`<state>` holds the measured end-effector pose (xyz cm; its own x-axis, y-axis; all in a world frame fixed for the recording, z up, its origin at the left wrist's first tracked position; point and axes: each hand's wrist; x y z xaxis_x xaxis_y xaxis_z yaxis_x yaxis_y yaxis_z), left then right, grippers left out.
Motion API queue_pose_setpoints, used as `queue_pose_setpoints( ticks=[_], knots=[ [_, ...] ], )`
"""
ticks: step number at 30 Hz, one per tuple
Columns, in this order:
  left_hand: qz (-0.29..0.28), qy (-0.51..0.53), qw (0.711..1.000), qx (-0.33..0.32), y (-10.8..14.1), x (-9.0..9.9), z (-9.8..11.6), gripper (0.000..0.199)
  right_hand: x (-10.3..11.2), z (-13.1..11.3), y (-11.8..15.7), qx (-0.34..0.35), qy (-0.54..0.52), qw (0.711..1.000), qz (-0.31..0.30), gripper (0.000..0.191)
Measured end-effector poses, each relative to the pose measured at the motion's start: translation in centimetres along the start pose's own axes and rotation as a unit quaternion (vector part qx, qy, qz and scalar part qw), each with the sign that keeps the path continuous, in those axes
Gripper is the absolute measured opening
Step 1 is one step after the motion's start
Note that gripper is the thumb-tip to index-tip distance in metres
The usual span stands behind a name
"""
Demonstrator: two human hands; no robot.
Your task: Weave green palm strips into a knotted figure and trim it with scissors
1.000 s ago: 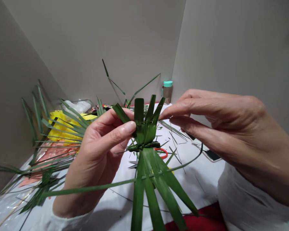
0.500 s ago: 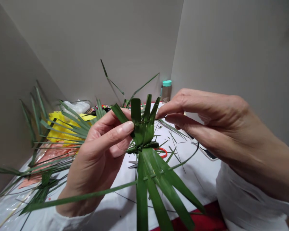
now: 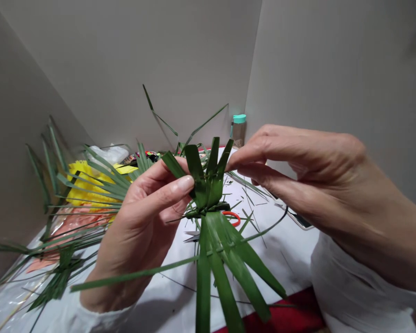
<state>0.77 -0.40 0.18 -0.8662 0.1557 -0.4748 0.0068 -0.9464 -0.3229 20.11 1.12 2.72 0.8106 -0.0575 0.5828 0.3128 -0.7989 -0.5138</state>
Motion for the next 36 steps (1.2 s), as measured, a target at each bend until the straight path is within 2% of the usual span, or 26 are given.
queue_pose_setpoints(
  ticks=[7,11,15,19,21,24,28,33,36],
  knots=[
    [-0.004,-0.023,1.000,-0.009,-0.2,-0.1,-0.2,0.017,0.2,-0.3,-0.1,-0.005,0.011,1.000,-0.002,0.024],
    [0.009,-0.040,0.999,-0.009,-0.4,-0.3,-0.3,0.017,0.0,-0.6,-0.2,-0.018,0.035,0.999,-0.008,0.015],
    [0.010,-0.032,0.999,0.006,-0.5,-0.2,-0.3,0.015,-0.2,-0.6,-0.2,-0.034,0.033,0.999,0.012,0.006],
    [-0.013,-0.027,1.000,0.011,-0.2,-0.1,-0.4,0.014,-0.5,-0.3,-0.3,-0.050,-0.053,0.997,-0.006,0.030],
    [-0.011,-0.039,0.999,-0.006,-0.1,-0.2,-0.6,0.013,-0.7,-0.3,-0.4,-0.053,-0.080,0.995,-0.028,0.036],
    [0.004,-0.071,0.996,-0.045,-0.1,-0.4,-1.0,0.012,-1.3,-0.2,-0.6,-0.025,-0.082,0.996,-0.036,0.031],
    [-0.001,-0.093,0.992,-0.082,-0.4,-0.5,-1.2,0.011,-1.6,-0.2,-0.5,0.008,-0.041,0.999,-0.002,0.020],
    [0.026,-0.098,0.993,-0.061,-0.6,-0.5,-0.8,0.015,-1.4,-0.5,-0.3,0.009,-0.027,1.000,0.010,0.019],
    [0.019,-0.092,0.994,-0.063,-0.7,-0.5,-0.7,0.014,-1.4,-0.6,-0.2,0.004,-0.018,1.000,0.014,0.015]
  ],
)
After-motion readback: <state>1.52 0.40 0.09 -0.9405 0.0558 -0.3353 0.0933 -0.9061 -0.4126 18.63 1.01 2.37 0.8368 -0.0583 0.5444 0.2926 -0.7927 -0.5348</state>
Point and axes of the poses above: each hand's wrist, its own y-axis away from the middle knuckle, its own x-axis out of the back of the hand, z = x × y, and after that the axes turned 12 degrees about -x, right-handed
